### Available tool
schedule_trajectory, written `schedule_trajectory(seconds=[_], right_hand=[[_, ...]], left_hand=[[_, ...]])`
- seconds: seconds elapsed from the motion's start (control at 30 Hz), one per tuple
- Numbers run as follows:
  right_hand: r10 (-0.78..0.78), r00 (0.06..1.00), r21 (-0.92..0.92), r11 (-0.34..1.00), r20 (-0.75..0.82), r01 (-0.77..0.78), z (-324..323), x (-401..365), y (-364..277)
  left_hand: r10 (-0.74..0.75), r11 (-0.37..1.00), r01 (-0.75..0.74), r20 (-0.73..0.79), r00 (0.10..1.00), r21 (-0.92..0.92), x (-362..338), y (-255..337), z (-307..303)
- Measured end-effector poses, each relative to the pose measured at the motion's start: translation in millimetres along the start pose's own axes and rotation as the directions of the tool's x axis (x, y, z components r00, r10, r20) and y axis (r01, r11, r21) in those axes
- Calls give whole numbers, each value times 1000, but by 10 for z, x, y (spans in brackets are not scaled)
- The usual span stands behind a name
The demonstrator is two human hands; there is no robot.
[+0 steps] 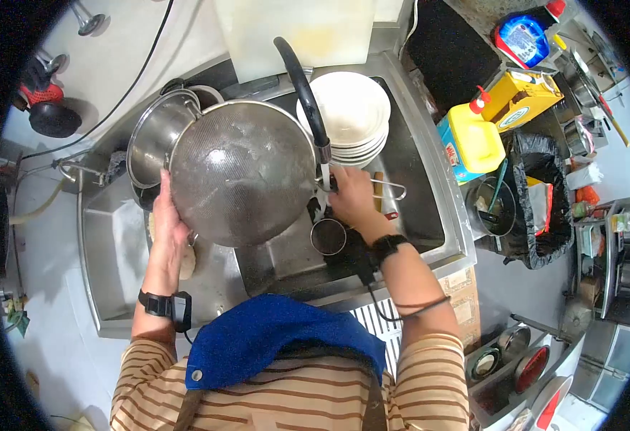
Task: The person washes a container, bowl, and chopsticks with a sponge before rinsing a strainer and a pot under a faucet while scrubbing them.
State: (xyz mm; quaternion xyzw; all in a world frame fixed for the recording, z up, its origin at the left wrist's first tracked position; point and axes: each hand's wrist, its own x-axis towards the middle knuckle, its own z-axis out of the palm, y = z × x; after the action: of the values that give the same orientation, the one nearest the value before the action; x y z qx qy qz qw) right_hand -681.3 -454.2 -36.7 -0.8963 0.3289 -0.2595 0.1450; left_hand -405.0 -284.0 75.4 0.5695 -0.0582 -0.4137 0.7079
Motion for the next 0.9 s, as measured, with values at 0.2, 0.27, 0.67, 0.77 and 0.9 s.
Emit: schedule_trajectory(seconds=[0.2,0.27,0.67,0.77,0.9], right_hand=[[82,973,225,974,-217,-32,271,345,-279],[6,974,260,964,-228,55,205,351,-356],[237,971,-23,971,-39,-238,480,-50,-66],[157,988,-27,987,16,-156,312,-23,-61],[-20,1000,-160,987,21,23,-21,-164,150]], left_hand=[[152,988,-147,-99,983,51,-207,435,166],[148,989,-146,-80,986,39,-208,558,52],[165,981,-168,44,985,100,-309,909,-131],[145,985,-146,22,989,94,-301,751,47],[11,999,-11,3,1000,38,-34,367,144]])
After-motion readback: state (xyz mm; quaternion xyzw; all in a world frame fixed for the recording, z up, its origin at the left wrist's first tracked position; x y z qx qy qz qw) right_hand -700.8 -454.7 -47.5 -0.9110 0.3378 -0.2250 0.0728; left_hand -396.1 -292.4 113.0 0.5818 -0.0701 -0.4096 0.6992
